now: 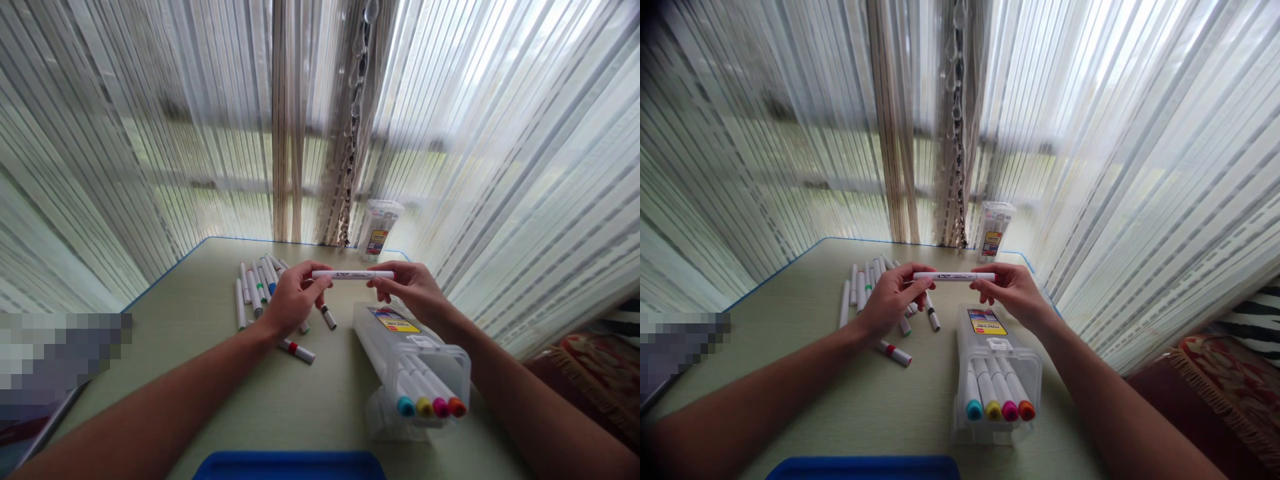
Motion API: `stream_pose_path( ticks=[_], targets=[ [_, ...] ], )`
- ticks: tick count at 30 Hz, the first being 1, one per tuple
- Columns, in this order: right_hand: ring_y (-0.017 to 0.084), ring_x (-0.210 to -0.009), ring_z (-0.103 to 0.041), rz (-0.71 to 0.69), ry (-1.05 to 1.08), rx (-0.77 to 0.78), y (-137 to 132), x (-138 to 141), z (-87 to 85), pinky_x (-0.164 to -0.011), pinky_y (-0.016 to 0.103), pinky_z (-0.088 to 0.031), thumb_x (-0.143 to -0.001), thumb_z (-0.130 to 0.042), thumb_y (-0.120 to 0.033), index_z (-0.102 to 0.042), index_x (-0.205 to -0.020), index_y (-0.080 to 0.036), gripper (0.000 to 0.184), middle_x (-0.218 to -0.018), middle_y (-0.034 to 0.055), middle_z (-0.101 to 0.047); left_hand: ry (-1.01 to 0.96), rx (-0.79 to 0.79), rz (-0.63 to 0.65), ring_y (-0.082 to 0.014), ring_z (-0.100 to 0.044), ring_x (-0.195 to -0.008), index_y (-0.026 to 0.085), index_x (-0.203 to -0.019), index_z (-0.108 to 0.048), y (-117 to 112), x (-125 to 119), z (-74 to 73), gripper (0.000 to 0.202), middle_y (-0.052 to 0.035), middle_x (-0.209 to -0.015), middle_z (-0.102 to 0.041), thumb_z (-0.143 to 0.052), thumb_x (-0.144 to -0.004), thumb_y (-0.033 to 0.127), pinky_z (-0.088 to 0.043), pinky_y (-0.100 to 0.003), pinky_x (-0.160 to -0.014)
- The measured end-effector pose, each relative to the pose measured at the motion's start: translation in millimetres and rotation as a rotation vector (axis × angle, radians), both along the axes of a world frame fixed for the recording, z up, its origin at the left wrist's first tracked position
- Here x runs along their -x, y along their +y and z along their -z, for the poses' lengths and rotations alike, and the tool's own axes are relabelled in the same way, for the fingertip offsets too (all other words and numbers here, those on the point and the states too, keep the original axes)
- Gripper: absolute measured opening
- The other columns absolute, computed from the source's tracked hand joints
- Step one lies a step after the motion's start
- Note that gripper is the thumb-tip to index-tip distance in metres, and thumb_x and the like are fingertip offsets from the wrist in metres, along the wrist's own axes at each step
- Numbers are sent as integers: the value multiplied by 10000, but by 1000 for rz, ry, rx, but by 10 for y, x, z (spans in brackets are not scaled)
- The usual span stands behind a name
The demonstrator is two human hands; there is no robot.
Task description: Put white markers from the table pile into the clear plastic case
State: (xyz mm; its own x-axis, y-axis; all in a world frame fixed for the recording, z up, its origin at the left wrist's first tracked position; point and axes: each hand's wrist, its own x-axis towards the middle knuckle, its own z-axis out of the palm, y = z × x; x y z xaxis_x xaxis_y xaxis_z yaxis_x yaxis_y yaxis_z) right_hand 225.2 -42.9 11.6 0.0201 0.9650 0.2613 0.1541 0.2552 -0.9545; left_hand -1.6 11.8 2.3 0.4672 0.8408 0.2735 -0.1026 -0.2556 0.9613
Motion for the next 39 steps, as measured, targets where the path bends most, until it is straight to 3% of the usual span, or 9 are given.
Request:
stream_pose_path(
  ticks=[10, 16, 21, 27, 33, 39],
  targets=[
    [102, -497, -566, 17, -47, -42, 4, 20, 7, -442, 219, -435, -732, -771, -342, -743, -831, -155, 214, -670, 40, -692, 18, -13, 21, -75, -514, -468, 125, -927, -646, 11, -3, 34, 300, 28, -572, -564, -711, -748, 356, -399, -165, -426],
    [116, -520, -574, -1, 12, -4, 2, 7, 15, -442, 227, -410, -757, -746, -355, -733, -844, -149, 224, -696, 55, -694, -52, 25, 15, -79, -529, -485, 130, -890, -652, 32, -32, 46, 284, -29, -713, -654, -651, -798, 398, -448, -201, -456],
    [119, -520, -566, -11, 28, 16, 0, 2, 9, -439, 231, -399, -724, -772, -342, -727, -883, -139, 262, -700, 56, -688, -59, 29, 18, -78, -531, -472, 129, -897, -638, 49, -40, 58, 280, -25, -713, -648, -623, -820, 398, -452, -206, -456],
    [99, -464, -513, 34, 0, 26, -9, 30, -14, -423, 228, -371, -673, -811, -335, -733, -814, -144, 250, -571, 17, -637, -3, -24, 58, -82, -524, -476, 125, -888, -633, 28, -13, 47, 264, 34, -563, -556, -703, -761, 345, -426, -184, -456],
    [98, -481, -538, -2, 71, 37, -17, 46, -28, -425, 217, -377, -720, -778, -349, -722, -753, -147, 212, -582, 26, -641, -21, -17, 66, -80, -523, -487, 121, -860, -638, 31, -24, 46, 246, -9, -659, -613, -677, -784, 352, -435, -196, -454],
    [99, -493, -542, 5, 100, 64, -16, 31, -32, -426, 219, -375, -665, -817, -316, -733, -841, -142, 262, -619, 31, -654, -49, 15, 47, -78, -533, -485, 111, -870, -656, 37, -23, 31, 250, -36, -712, -651, -671, -791, 347, -461, -206, -458]
  ],
)
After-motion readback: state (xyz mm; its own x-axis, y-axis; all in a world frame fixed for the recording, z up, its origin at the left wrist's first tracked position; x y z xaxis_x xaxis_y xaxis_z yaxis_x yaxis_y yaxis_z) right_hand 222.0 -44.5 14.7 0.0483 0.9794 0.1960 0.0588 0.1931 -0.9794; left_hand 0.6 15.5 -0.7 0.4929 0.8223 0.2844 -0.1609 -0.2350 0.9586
